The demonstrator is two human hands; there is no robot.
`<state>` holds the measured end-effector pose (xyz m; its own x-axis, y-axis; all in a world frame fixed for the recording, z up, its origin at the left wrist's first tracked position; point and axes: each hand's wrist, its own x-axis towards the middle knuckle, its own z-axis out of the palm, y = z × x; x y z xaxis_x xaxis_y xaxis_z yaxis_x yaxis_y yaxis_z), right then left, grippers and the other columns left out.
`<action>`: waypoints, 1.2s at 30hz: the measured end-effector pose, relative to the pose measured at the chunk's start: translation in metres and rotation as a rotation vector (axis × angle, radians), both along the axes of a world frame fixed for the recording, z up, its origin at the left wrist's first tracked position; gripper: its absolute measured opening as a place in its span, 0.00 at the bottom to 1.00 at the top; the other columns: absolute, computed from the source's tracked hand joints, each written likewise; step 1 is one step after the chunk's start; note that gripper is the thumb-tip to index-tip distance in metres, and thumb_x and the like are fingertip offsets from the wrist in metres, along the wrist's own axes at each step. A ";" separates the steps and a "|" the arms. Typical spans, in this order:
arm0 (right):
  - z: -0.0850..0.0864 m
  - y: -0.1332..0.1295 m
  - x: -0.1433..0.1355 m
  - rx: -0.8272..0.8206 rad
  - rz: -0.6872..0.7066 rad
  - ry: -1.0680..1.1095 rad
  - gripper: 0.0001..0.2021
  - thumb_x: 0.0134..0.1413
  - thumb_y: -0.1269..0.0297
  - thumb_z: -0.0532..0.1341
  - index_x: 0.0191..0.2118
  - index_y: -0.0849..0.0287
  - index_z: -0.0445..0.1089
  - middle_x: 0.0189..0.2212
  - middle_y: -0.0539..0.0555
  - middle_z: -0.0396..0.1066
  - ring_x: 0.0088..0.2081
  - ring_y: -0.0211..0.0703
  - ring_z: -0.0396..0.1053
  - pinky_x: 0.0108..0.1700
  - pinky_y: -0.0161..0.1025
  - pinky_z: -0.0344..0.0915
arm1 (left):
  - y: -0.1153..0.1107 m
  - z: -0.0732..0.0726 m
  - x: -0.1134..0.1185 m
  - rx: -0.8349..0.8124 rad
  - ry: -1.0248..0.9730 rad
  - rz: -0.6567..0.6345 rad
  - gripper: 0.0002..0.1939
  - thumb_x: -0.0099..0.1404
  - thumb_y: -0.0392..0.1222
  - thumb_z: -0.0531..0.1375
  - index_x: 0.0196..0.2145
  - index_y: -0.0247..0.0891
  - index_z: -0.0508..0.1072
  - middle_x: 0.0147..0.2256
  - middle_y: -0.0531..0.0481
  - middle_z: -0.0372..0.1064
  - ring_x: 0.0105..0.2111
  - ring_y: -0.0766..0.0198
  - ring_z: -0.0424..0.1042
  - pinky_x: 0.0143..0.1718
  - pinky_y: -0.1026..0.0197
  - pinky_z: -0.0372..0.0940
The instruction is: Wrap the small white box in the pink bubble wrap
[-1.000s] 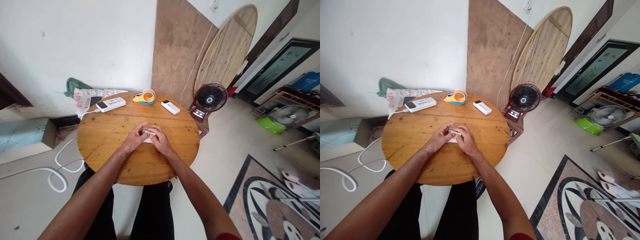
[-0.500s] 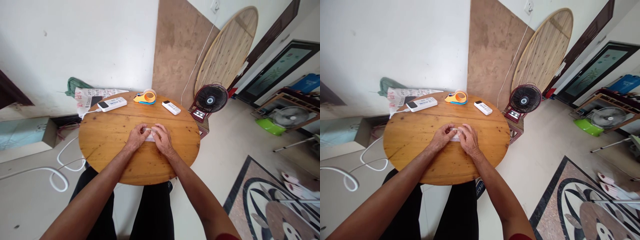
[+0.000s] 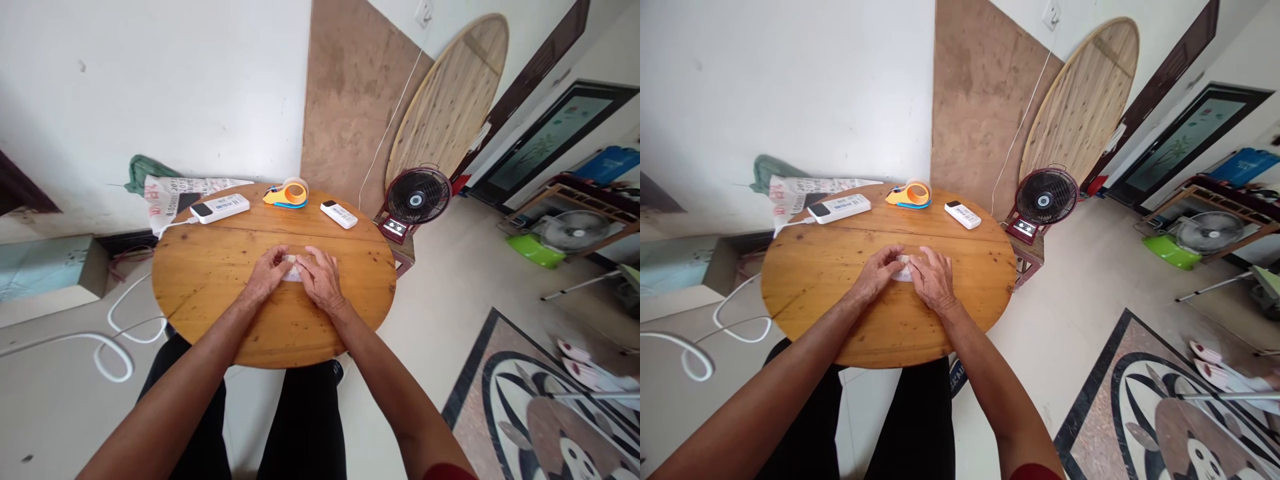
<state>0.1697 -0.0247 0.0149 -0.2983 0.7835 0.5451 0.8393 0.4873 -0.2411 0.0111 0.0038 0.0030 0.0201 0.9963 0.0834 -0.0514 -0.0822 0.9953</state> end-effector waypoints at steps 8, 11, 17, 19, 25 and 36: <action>-0.003 0.004 0.000 -0.004 0.025 0.049 0.16 0.65 0.59 0.52 0.50 0.51 0.73 0.57 0.57 0.65 0.54 0.48 0.63 0.54 0.47 0.57 | -0.002 0.002 0.002 0.022 0.045 0.024 0.27 0.45 0.50 0.62 0.43 0.34 0.71 0.37 0.48 0.71 0.36 0.60 0.68 0.41 0.57 0.64; -0.003 0.003 0.003 -0.004 0.035 0.154 0.17 0.65 0.60 0.51 0.53 0.53 0.71 0.57 0.56 0.65 0.56 0.47 0.63 0.56 0.45 0.57 | -0.002 0.002 0.001 0.009 0.004 0.042 0.28 0.44 0.49 0.63 0.43 0.34 0.71 0.38 0.48 0.71 0.37 0.59 0.68 0.43 0.56 0.64; -0.002 0.006 0.006 0.023 0.007 0.297 0.16 0.65 0.63 0.49 0.51 0.56 0.71 0.55 0.57 0.67 0.56 0.45 0.65 0.57 0.43 0.57 | -0.001 0.001 -0.001 -0.041 -0.066 0.057 0.26 0.46 0.48 0.63 0.43 0.35 0.72 0.38 0.47 0.72 0.38 0.58 0.69 0.41 0.58 0.64; -0.003 0.006 0.006 0.025 0.007 0.300 0.16 0.64 0.63 0.49 0.50 0.56 0.71 0.55 0.56 0.67 0.55 0.45 0.65 0.57 0.43 0.57 | -0.001 0.001 -0.001 -0.052 -0.089 0.093 0.25 0.47 0.49 0.63 0.42 0.35 0.73 0.38 0.48 0.72 0.37 0.59 0.69 0.41 0.58 0.64; -0.004 0.007 0.006 0.023 -0.015 0.310 0.16 0.65 0.64 0.49 0.49 0.56 0.72 0.55 0.56 0.67 0.56 0.45 0.64 0.57 0.43 0.56 | 0.001 0.005 -0.005 -0.117 -0.189 0.232 0.22 0.46 0.50 0.64 0.38 0.36 0.74 0.33 0.49 0.72 0.34 0.62 0.69 0.35 0.61 0.61; -0.003 0.007 0.006 0.020 -0.017 0.311 0.15 0.64 0.65 0.49 0.45 0.57 0.72 0.54 0.57 0.68 0.56 0.45 0.64 0.57 0.42 0.56 | 0.005 0.005 -0.007 -0.147 -0.258 0.273 0.20 0.42 0.46 0.65 0.34 0.35 0.73 0.30 0.50 0.71 0.32 0.63 0.69 0.32 0.62 0.59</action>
